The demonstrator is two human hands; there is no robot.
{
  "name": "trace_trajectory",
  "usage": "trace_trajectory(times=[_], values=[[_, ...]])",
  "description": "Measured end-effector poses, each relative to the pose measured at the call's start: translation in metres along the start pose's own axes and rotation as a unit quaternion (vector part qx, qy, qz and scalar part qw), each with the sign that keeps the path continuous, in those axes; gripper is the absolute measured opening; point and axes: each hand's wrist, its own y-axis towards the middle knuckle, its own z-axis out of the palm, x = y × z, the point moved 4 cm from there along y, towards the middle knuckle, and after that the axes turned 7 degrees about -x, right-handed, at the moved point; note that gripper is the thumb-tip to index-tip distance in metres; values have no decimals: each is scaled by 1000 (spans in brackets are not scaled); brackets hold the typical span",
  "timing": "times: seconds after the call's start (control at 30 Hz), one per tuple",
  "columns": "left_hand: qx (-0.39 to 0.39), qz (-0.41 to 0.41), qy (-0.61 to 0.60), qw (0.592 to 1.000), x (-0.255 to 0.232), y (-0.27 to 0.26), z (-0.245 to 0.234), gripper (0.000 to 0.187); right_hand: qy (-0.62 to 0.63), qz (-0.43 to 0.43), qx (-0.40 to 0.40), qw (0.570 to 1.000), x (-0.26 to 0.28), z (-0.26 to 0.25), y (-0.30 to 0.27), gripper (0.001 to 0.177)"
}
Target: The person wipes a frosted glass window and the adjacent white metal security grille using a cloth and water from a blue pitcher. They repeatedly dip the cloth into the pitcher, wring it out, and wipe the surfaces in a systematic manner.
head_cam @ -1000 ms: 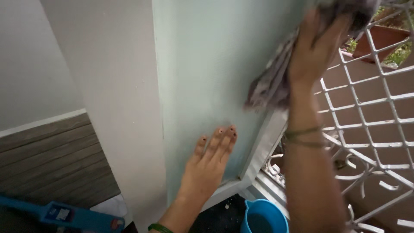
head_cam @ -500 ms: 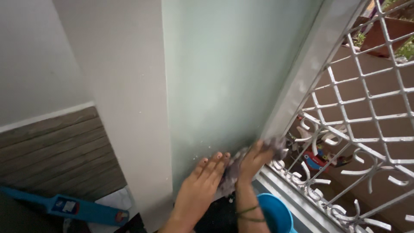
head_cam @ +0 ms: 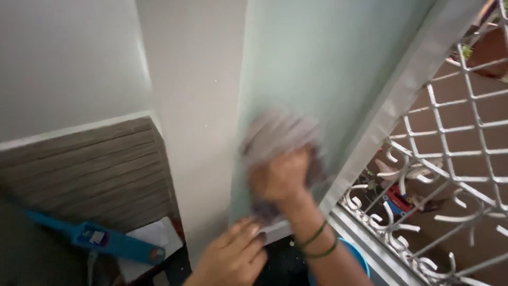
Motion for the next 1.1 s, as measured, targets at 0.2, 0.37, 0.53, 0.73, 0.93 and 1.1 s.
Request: trace_trajectory(times=[0.2, 0.37, 0.53, 0.73, 0.93, 1.1], values=[[-203, -101, 180, 957, 34, 5, -62, 36, 29, 57, 58, 996, 6, 1, -83, 59], [-276, -318, -85, 903, 73, -7, -73, 76, 88, 67, 122, 986, 50, 4, -152, 58], [-275, -432, -245, 823, 82, -15, -50, 75, 144, 10, 174, 974, 83, 5, -187, 56], [-273, -437, -266, 815, 84, -27, -39, 75, 68, 81, 146, 984, 33, -1, -176, 55], [-203, -458, -332, 799, 87, -32, -37, 87, 103, 27, 180, 978, 84, -11, -214, 53], [-172, -389, -471, 773, 89, -28, -52, 84, 198, -133, 238, 941, 145, -19, -215, 52]])
